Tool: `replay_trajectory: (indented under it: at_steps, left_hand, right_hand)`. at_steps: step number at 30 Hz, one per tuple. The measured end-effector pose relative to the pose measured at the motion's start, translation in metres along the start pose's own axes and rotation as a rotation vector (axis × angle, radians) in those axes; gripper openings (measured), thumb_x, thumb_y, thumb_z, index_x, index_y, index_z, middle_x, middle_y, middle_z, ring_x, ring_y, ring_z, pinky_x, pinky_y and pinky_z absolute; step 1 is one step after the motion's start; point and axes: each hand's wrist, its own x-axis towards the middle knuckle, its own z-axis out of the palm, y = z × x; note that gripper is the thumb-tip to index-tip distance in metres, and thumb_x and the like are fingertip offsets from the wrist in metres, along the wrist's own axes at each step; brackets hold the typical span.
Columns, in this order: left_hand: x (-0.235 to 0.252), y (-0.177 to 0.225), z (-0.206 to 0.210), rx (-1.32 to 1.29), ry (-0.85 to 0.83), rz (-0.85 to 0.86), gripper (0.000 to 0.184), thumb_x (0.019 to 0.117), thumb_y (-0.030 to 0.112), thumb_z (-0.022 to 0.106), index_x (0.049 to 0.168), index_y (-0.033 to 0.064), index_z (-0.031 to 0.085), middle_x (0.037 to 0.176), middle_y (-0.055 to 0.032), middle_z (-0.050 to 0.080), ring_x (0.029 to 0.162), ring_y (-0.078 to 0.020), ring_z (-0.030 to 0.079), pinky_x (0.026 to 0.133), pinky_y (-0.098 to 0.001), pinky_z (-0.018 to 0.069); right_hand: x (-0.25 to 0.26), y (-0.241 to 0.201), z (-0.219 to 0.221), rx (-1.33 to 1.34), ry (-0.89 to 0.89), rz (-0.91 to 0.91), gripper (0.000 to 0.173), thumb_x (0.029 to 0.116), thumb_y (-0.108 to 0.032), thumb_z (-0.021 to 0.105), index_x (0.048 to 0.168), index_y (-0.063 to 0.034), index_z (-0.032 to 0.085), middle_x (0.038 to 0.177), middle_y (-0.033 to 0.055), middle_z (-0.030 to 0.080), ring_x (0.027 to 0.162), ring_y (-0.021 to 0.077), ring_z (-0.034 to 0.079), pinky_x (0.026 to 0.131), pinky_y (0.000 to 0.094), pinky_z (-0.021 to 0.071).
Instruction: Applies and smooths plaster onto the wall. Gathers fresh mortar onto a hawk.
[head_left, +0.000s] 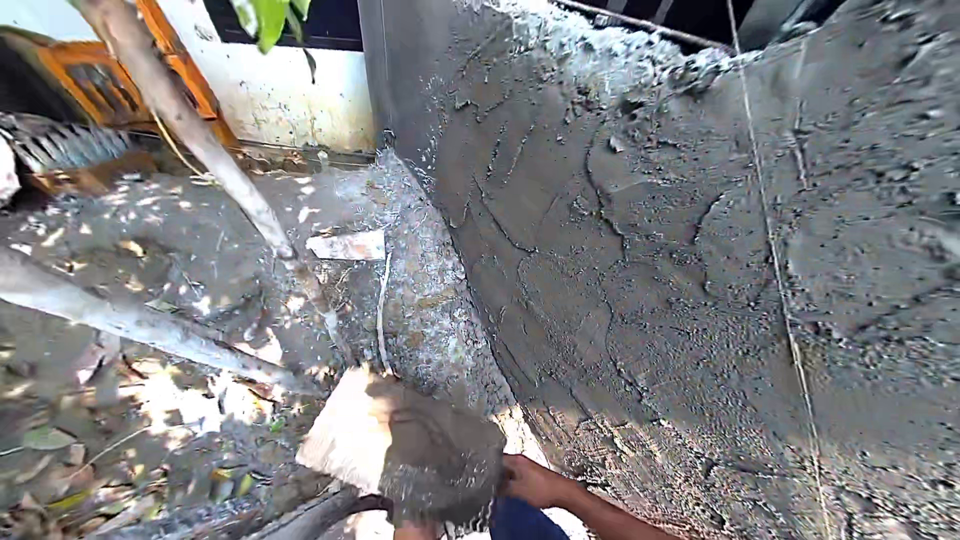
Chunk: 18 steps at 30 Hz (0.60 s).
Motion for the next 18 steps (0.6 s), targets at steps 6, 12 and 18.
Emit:
replay_trajectory:
  at_steps: [6,12,18]
  left_hand:
    - [0.096,0.233,-0.028,0.125,-0.310,0.141,0.045,0.1078,0.016,0.047,0.145,-0.0089,0.046,0.144,-0.0284,0.054,0.137,-0.0359,0.051,0.116,-0.0476,0.0383]
    - [0.175,0.430,-0.027,0.213,-0.274,0.257,0.047,0.1099,0.015,0.042,0.151,-0.0088,0.037,0.152,-0.0268,0.046,0.143,-0.0313,0.045,0.119,-0.0411,0.0344]
    - [0.221,0.529,-0.025,0.670,-0.368,0.396,0.045,0.1106,0.008,0.033,0.150,-0.0114,0.036,0.158,-0.0283,0.038,0.148,-0.0354,0.039,0.120,-0.0438,0.0316]
  right_hand:
    - [-0.004,-0.116,-0.126,0.146,0.638,-0.121,0.065,0.0805,-0.005,0.077,0.138,0.0113,0.050,0.128,0.0168,0.066,0.120,0.0105,0.063,0.108,0.0277,0.0488]
    - [0.054,-0.167,-0.283,0.506,0.916,-0.316,0.078,0.0829,-0.004,0.074,0.146,0.0140,0.033,0.136,0.0211,0.057,0.124,0.0097,0.058,0.107,0.0241,0.0479]
    - [0.087,-0.195,-0.356,0.667,1.017,-0.360,0.070,0.0861,0.001,0.069,0.146,0.0127,0.034,0.133,0.0201,0.057,0.121,0.0098,0.059,0.104,0.0250,0.0502]
